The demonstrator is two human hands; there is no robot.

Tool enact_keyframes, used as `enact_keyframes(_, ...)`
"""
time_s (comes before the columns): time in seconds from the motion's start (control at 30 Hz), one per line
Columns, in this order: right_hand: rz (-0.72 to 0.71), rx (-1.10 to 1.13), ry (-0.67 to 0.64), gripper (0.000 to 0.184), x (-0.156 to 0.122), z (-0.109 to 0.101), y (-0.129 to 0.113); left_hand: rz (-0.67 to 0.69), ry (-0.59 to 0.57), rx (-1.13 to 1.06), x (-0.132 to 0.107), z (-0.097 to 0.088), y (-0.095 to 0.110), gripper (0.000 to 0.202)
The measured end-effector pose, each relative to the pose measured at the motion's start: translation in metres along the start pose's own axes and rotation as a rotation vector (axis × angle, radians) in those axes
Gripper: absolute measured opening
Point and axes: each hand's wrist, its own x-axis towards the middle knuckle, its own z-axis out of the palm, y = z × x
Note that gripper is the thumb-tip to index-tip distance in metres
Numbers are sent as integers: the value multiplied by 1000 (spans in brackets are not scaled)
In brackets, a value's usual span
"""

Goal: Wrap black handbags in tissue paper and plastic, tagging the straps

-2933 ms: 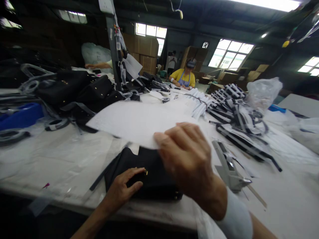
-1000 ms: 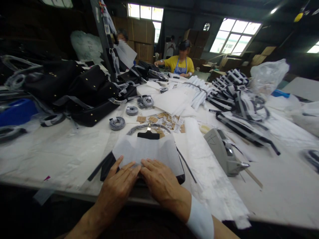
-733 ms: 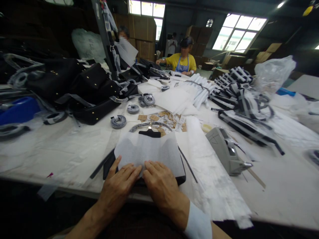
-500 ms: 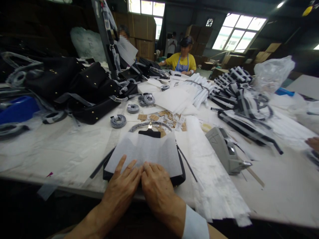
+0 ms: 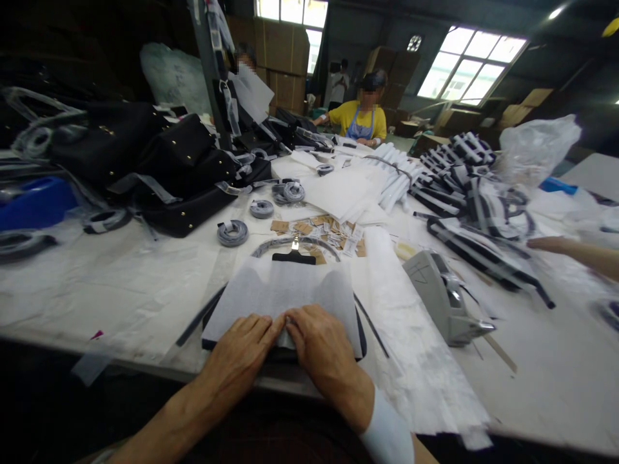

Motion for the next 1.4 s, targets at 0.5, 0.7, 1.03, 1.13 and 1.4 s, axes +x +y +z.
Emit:
enact_keyframes(0.5,-48,19,1,20,-10,15,6,40,166,-190,-8,11,-5,38)
enact_keyframes(0.7,18,-15,-110,17,-7,16,8,53,144,-247,-8,22,-7,39)
enact_keyframes(1.03,26,-213,-219,10,-3,15,1,-43,194,-293,-6,28,-1,34)
enact_keyframes(1.13,8,-237,-222,12,-5,18,1,-46,175,-275,-7,31,1,34)
enact_keyframes(1.4,9,-160,-139,29,-8,17,0,79,177,-290,-10,30,-8,32)
